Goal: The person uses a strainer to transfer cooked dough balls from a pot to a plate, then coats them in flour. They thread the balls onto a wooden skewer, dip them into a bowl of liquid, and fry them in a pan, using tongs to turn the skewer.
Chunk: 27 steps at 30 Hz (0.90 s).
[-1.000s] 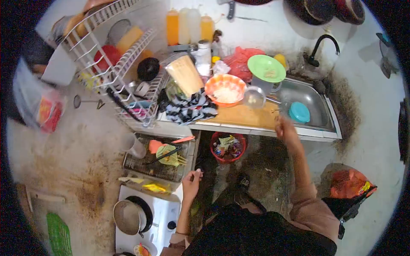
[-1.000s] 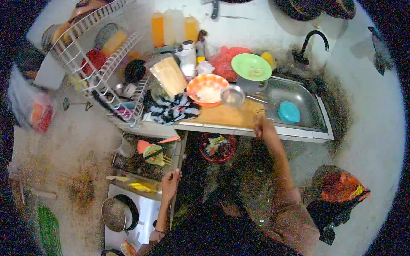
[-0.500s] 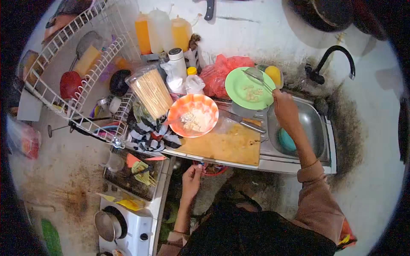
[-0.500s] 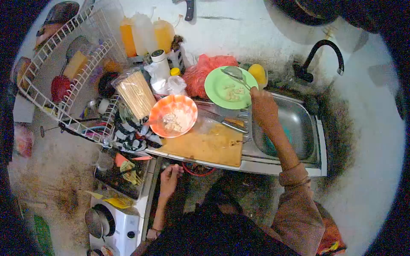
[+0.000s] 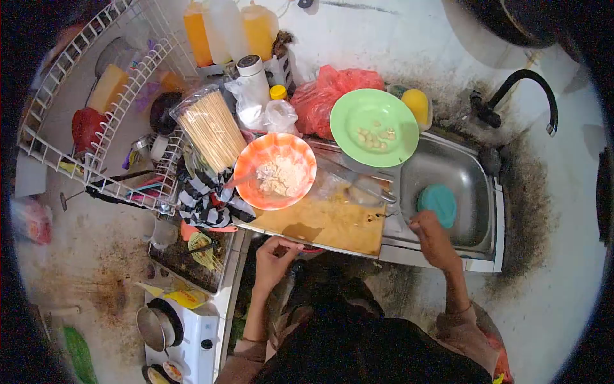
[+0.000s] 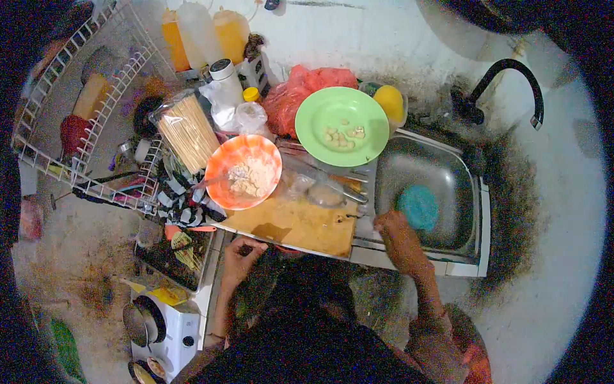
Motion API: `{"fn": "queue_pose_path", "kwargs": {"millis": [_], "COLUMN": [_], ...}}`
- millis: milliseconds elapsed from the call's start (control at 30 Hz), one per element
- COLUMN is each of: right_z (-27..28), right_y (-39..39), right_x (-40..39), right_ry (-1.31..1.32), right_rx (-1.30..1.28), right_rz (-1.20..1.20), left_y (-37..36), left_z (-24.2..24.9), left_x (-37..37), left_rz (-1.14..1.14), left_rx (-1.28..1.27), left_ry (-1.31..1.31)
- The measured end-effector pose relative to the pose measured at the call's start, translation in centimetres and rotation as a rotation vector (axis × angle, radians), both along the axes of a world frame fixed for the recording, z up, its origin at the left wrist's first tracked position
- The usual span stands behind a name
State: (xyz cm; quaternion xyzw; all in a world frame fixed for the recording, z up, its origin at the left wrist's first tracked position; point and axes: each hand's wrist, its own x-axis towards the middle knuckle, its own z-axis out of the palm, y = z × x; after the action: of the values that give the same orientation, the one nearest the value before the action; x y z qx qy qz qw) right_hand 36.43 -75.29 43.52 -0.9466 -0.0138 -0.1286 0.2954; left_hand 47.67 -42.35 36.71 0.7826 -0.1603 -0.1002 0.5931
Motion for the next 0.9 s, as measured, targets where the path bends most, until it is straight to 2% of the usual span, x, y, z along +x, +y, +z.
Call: {"fn": "queue_pose_path", "kwargs": {"millis": [67,167,300,367,433,533,567,633,667,700,800,900], "right_z": [-3.0,-7.0,-9.7,-10.0,-8.7,-7.2,-5.7,-3.6,-1.3,0.7,2.0,2.5], "right_y": [0.5,2.6,4.4,4.8,5.6,5.3,4.8,3.0,2.1,1.1,-2.3,-3.5], "right_x": [-0.4,1.0,4.2,4.6,4.8,5.0,5.2,7.0,8.1,9.5,13.7,16.7], "right_ry": [0.019,0.078,0.018,-0.058,-0.153,-0.129,-0.136,-0.304,-0.284,-0.272,-0.330,-0.124], "right_rx": [-0.110,-0.204,-0.206,-0.208,-0.247,-0.271,-0.201,-0.257,-0.261,-0.262,-0.407,-0.392], "right_rz": [0.067,0.094,0.141,0.103,0.013,-0.157,-0.204,-0.364,-0.414,-0.463,-0.578,-0.574], "left_y": [-0.3,-1.3,-1.9,-2.1,-2.4,-2.5,-2.5,-3.0,-3.6,-4.3,-6.2,-7.9], "left_z": [-0.1,1.1,1.8,2.7,3.9,5.7,5.9,5.6,5.7,8.1,9.4,9.8], "left_x": [0.4,1.4,2.4,2.9,3.5,4.5,4.9,6.0,6.4,6.7,7.8,8.4], "left_rz": [0.027,-0.046,-0.303,-0.381,-0.447,-0.541,-0.571,-0.582,-0.580,-0.597,-0.578,-0.541], "left_rx": [-0.045,0.011,-0.020,-0.006,0.038,0.007,0.024,-0.016,-0.036,-0.027,-0.067,-0.068], "left_ry": [0.087,0.023,-0.047,0.018,0.074,-0.055,0.031,0.004,-0.009,-0.065,-0.078,-0.050]}}
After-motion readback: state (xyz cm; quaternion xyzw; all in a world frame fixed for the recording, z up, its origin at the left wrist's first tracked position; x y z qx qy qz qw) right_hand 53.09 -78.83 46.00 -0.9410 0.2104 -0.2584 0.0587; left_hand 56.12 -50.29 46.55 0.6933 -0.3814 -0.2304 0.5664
